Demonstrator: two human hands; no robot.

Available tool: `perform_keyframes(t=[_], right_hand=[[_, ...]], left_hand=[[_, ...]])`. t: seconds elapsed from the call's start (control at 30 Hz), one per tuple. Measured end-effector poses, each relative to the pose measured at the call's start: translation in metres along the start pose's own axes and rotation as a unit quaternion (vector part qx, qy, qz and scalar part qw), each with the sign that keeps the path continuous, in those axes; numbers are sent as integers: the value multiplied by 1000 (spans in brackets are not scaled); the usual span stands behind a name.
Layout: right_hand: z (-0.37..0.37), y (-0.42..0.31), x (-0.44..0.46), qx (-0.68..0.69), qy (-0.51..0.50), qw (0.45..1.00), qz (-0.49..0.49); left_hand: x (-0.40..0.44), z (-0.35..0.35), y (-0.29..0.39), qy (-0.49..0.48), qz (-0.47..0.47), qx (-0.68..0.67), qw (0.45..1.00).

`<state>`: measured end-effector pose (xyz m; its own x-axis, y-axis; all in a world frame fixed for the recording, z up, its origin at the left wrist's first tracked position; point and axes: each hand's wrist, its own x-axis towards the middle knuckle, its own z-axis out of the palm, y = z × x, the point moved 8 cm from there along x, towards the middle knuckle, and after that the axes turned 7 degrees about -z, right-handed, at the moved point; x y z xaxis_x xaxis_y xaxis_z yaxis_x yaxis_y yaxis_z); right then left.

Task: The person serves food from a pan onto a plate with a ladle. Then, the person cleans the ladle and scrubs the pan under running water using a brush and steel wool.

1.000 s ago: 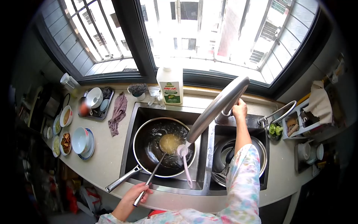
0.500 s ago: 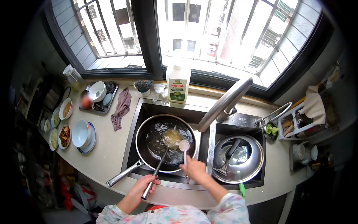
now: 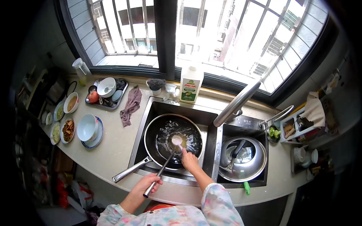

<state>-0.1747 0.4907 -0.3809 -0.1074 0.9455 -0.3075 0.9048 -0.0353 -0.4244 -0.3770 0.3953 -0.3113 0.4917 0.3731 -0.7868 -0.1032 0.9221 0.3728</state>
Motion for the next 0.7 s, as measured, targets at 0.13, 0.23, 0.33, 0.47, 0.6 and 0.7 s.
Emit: perform_keyframes(t=[0.13,0.23,0.33,0.47,0.6,0.7], right_hand=[[-37,2,12,-133,59,989,-3],[-19,10,2,-56,4,998,26],[-44,-9,-29,73,195,976,-64],[-11,1,-58,539,74,815,199],[10,-44,-81,643,123,731,190],[24,-50,-81,743,44,653,140]], left_hand=[[-10,12,6,10,23,-41,999],[-6,13,11,22,45,-16,999],[16,16,10,27,49,8,998],[25,27,8,109,37,39,993],[57,44,-2,77,153,172,970],[-2,55,23,103,125,259,952]])
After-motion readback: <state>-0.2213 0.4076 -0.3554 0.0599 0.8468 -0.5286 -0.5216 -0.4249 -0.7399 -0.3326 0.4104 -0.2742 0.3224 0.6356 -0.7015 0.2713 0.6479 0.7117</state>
